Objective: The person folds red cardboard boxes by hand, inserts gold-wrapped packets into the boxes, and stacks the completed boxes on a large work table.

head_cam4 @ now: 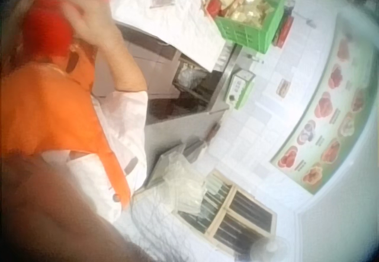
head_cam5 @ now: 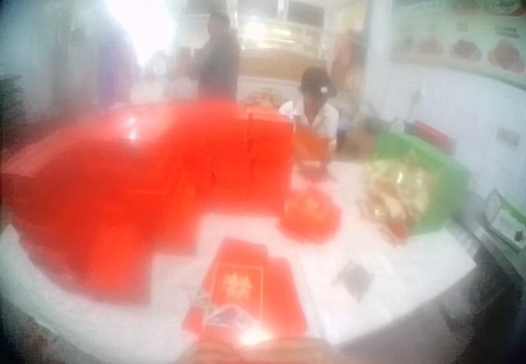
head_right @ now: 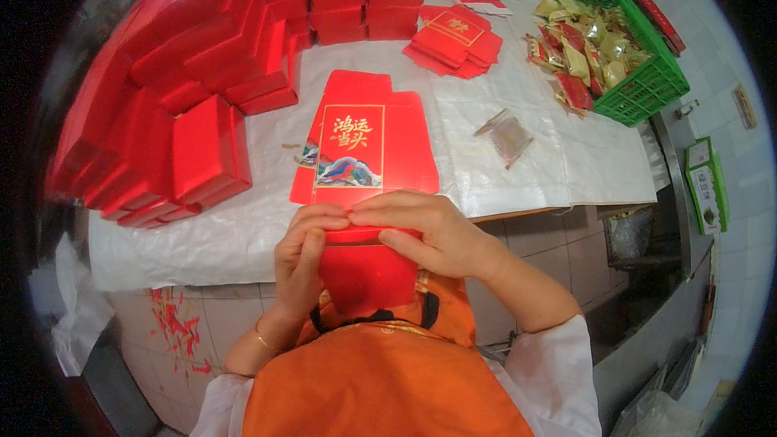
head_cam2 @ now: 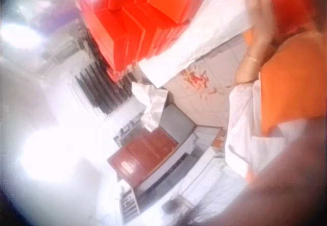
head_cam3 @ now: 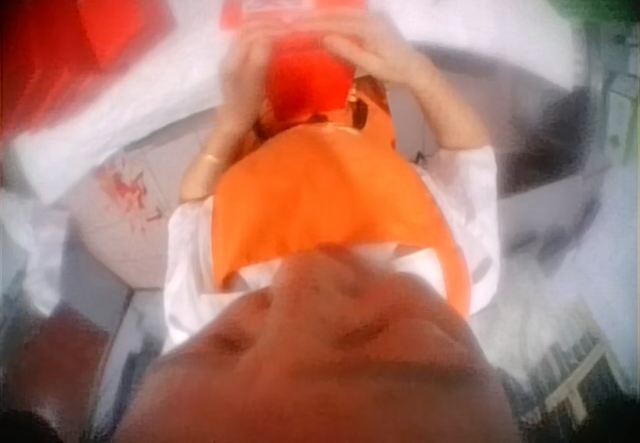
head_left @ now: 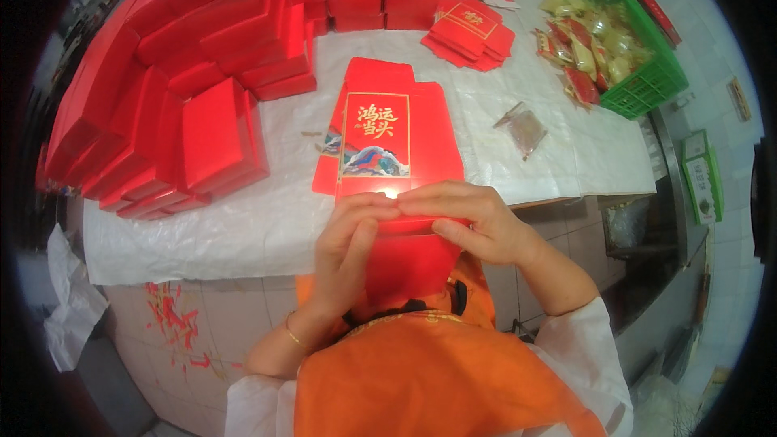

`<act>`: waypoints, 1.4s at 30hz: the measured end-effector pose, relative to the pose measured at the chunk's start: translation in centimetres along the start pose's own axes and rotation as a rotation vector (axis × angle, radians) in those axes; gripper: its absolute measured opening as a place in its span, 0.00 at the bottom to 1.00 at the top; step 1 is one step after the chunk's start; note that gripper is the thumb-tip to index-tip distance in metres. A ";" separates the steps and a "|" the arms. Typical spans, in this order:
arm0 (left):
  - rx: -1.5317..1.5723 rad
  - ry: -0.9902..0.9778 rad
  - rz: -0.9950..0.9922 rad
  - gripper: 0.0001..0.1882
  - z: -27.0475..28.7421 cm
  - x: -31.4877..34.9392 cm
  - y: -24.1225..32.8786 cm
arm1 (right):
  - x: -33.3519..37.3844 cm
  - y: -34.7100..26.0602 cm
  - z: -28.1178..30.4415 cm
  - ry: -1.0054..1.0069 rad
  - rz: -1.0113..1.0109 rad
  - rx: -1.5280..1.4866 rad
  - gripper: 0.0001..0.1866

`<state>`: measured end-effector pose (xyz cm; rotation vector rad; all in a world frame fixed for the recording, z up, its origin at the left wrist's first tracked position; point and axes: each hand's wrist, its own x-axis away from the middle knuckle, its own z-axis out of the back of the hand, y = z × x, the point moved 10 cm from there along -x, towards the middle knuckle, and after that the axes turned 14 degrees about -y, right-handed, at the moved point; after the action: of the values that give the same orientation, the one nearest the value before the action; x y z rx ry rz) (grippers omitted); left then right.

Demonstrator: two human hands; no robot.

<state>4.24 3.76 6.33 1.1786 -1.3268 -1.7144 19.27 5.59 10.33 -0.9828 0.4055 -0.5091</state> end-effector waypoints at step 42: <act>-0.151 -0.091 -0.115 0.34 -0.7 1.1 -2.4 | 3.0 2.8 1.2 0.116 0.054 0.025 0.23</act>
<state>4.57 3.16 3.72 1.1210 -1.1776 -1.9354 23.00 5.93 8.20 -0.9188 0.5273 -0.5224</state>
